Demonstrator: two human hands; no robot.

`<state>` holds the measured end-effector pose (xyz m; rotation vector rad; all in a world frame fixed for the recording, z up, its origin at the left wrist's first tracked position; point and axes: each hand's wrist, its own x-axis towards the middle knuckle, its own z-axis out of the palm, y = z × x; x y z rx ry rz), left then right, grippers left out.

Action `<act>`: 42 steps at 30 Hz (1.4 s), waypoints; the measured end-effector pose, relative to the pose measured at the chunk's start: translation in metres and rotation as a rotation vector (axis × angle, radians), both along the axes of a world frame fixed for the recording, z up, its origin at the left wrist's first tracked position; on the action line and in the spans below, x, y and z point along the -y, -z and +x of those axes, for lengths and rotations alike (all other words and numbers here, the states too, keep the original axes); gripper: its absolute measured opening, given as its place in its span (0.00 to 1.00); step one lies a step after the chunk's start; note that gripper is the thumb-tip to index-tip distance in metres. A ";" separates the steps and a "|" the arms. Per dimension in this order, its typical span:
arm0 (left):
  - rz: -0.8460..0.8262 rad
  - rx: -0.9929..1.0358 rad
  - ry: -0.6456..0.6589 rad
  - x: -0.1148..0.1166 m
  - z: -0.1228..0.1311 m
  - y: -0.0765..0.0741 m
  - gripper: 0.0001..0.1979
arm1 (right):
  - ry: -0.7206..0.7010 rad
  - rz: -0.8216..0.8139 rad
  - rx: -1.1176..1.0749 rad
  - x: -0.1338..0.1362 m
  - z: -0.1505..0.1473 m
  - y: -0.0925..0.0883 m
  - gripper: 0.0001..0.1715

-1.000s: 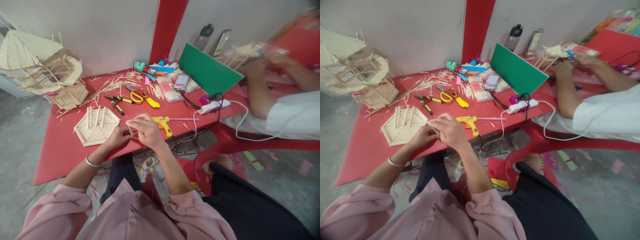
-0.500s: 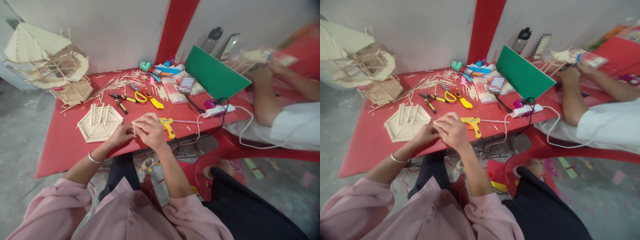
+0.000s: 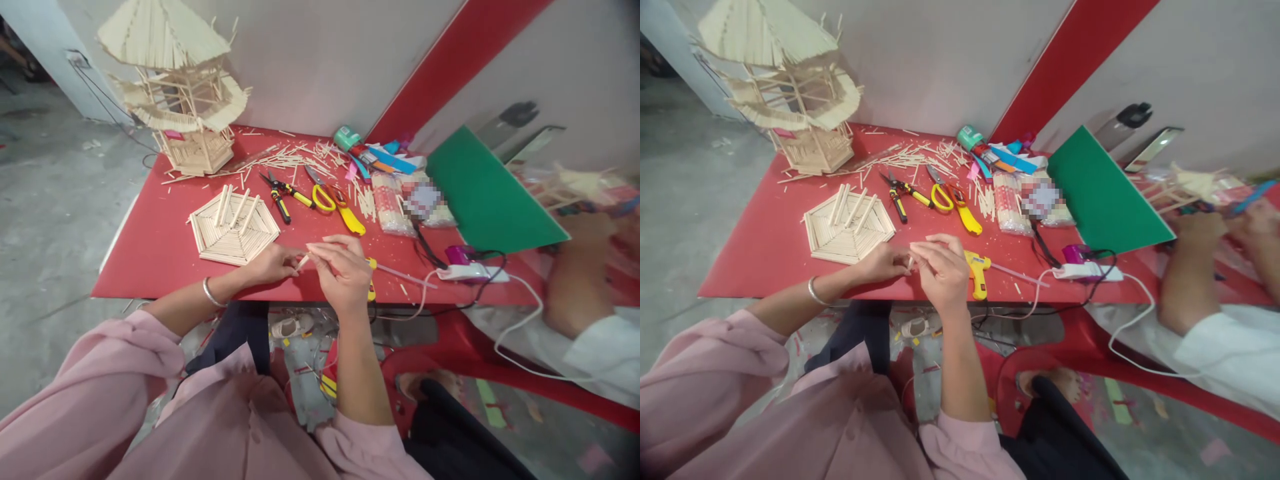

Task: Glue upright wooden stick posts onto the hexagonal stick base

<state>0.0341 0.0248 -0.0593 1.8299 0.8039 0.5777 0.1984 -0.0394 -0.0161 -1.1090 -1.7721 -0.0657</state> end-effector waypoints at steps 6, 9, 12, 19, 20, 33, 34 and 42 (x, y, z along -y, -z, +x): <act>0.006 -0.007 -0.009 0.000 0.000 0.000 0.08 | 0.011 0.006 0.002 0.000 -0.002 0.001 0.08; 0.002 -0.011 -0.001 0.001 -0.001 -0.001 0.07 | 0.008 0.035 -0.011 -0.001 -0.003 0.001 0.09; -0.025 -0.004 0.001 0.001 -0.001 -0.002 0.08 | 0.019 0.031 -0.011 -0.001 -0.001 0.002 0.09; -0.060 0.006 -0.014 0.001 0.000 -0.002 0.07 | 0.066 -0.013 0.003 0.000 0.000 0.004 0.06; -0.063 0.006 -0.013 0.001 0.000 -0.002 0.07 | 0.067 -0.012 0.002 0.000 0.000 0.004 0.06; -0.065 -0.014 -0.020 0.001 0.000 -0.004 0.12 | 0.050 0.030 0.001 -0.001 -0.001 0.003 0.07; -0.065 -0.017 -0.018 0.002 0.000 -0.004 0.12 | 0.039 0.041 -0.005 -0.001 -0.001 0.002 0.07; -0.042 -0.018 -0.020 0.001 0.000 -0.002 0.12 | 0.042 0.027 -0.018 -0.001 -0.001 0.003 0.07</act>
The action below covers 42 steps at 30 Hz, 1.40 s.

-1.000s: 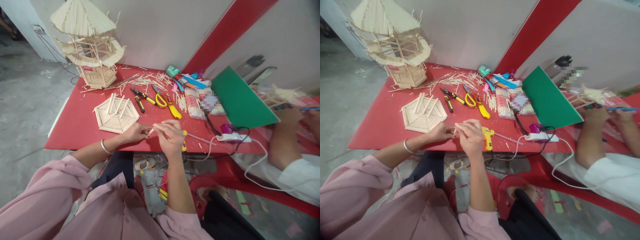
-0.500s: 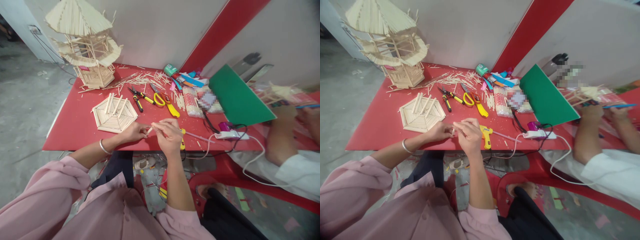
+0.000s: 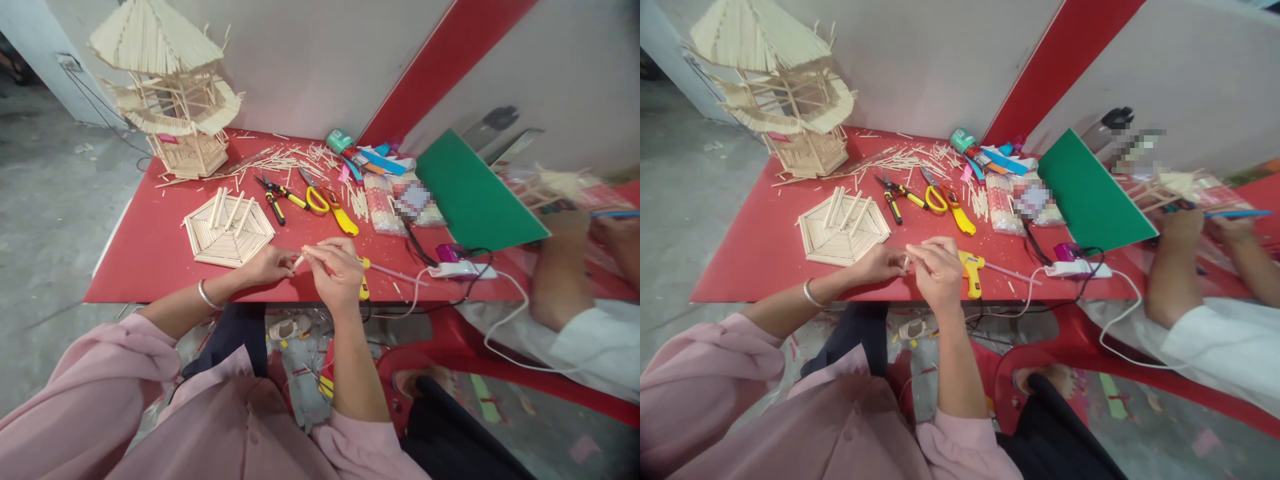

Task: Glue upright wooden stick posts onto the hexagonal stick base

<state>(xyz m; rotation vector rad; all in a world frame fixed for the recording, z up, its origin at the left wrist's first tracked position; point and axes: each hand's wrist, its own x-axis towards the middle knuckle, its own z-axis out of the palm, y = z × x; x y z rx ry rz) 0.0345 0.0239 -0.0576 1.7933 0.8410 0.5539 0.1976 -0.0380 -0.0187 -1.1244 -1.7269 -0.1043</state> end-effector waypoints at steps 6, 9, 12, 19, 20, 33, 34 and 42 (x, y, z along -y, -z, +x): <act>-0.029 -0.005 -0.001 0.000 0.000 -0.002 0.07 | -0.003 -0.008 -0.018 0.000 0.000 0.001 0.08; -0.029 0.003 0.000 0.000 0.000 -0.002 0.07 | -0.015 -0.008 -0.029 0.000 0.001 0.002 0.09; -0.021 0.007 0.007 0.000 0.000 -0.001 0.08 | -0.017 -0.026 -0.033 0.000 0.001 0.002 0.09; -0.031 0.000 0.009 -0.001 0.001 -0.001 0.09 | -0.004 -0.015 -0.019 -0.001 0.001 0.001 0.08; -0.032 0.003 0.012 -0.001 0.001 -0.001 0.09 | -0.006 -0.009 -0.017 -0.001 0.001 0.001 0.08; -0.011 0.011 0.012 0.001 0.000 -0.003 0.05 | 0.027 -0.022 0.001 0.000 0.001 0.003 0.07; -0.012 0.010 0.013 0.001 0.000 -0.003 0.05 | 0.027 -0.018 0.002 0.000 0.001 0.003 0.07; -0.016 -0.005 0.020 0.000 0.000 -0.003 0.09 | -0.017 0.037 -0.023 -0.001 0.001 0.003 0.09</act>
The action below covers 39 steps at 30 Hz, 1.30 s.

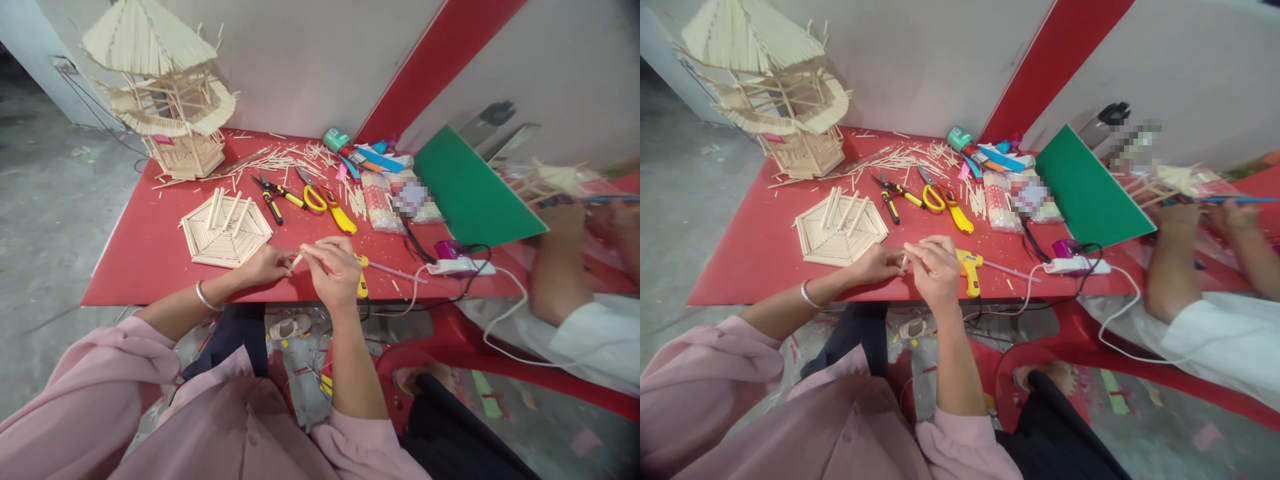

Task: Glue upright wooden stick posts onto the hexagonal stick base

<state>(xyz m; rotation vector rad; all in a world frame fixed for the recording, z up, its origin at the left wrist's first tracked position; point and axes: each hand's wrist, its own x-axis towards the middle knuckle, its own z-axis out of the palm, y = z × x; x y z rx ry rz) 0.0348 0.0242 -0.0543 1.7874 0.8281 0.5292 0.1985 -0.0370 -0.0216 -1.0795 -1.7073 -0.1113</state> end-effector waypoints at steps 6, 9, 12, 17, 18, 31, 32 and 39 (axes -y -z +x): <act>0.013 0.001 -0.002 0.000 0.000 -0.001 0.09 | 0.005 -0.016 -0.002 0.000 0.000 0.001 0.10; 0.020 0.002 -0.001 0.001 0.000 0.000 0.09 | 0.000 -0.008 -0.006 0.000 0.000 0.001 0.11; 0.027 0.010 0.005 0.000 0.000 0.001 0.10 | 0.010 -0.020 -0.003 0.001 0.000 0.001 0.10; 0.026 0.016 0.002 0.000 0.000 0.001 0.09 | 0.030 -0.050 0.001 0.001 0.000 0.002 0.08; 0.024 0.016 0.002 0.000 0.000 0.001 0.09 | 0.025 -0.045 0.000 0.001 0.000 0.002 0.09; 0.007 0.007 -0.003 0.000 0.000 -0.001 0.09 | 0.036 -0.045 0.020 0.000 0.000 0.002 0.08; 0.007 0.008 -0.003 0.000 0.000 -0.002 0.08 | 0.034 -0.045 0.018 0.000 0.000 0.002 0.08; 0.010 0.018 0.004 0.001 0.000 -0.001 0.08 | 0.012 -0.022 -0.007 0.001 0.000 0.002 0.09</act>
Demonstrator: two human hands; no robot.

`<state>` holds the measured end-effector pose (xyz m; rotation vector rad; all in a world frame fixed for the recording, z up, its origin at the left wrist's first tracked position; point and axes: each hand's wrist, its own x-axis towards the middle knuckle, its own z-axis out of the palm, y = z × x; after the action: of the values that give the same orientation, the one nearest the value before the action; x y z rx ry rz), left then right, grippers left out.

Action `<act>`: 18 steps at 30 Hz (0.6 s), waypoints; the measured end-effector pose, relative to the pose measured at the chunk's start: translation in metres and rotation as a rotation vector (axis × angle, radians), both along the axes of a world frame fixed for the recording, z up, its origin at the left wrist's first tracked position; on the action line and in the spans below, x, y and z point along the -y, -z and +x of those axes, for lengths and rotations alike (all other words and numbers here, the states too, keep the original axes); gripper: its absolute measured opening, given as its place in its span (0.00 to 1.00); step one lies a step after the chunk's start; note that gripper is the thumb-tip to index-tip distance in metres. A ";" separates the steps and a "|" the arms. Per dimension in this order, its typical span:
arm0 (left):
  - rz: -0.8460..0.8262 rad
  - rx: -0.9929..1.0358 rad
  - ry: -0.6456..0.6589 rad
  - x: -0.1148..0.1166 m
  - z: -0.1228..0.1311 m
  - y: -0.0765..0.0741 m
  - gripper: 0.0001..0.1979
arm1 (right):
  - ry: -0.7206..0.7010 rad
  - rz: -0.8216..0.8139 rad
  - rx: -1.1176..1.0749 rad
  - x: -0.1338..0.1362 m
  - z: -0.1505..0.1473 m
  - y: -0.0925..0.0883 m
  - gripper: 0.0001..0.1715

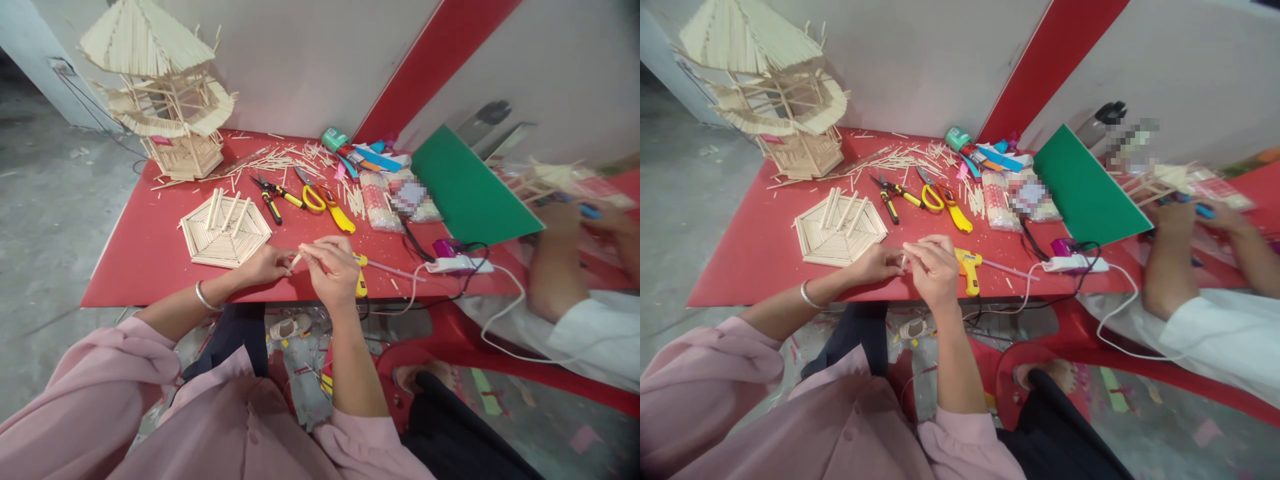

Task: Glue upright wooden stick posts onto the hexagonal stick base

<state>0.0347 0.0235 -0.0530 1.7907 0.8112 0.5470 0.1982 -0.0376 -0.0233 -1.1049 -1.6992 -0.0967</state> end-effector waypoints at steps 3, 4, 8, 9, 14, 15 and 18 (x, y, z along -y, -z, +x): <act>-0.002 0.002 -0.001 0.000 0.000 0.001 0.09 | 0.007 -0.015 -0.002 0.000 0.000 0.000 0.09; -0.001 0.002 -0.001 0.000 0.000 0.001 0.09 | 0.007 -0.016 -0.003 0.000 -0.001 -0.001 0.09; 0.011 -0.001 0.001 0.000 0.000 0.003 0.10 | 0.012 -0.024 0.001 0.000 -0.001 -0.002 0.08; 0.013 -0.004 0.003 0.000 0.000 0.003 0.11 | 0.013 -0.023 0.004 0.000 -0.001 -0.002 0.08; 0.014 -0.009 -0.003 0.000 0.000 0.006 0.09 | 0.027 -0.037 0.019 0.001 -0.002 -0.002 0.07; 0.016 -0.005 -0.006 0.000 0.000 0.006 0.09 | 0.035 -0.041 0.024 0.001 -0.002 -0.002 0.07; 0.013 0.005 -0.001 -0.001 0.000 0.008 0.09 | 0.045 -0.016 0.023 0.001 -0.003 -0.002 0.08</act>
<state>0.0346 0.0249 -0.0611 1.8004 0.8065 0.5587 0.1956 -0.0386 -0.0210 -1.1576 -1.6988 -0.1253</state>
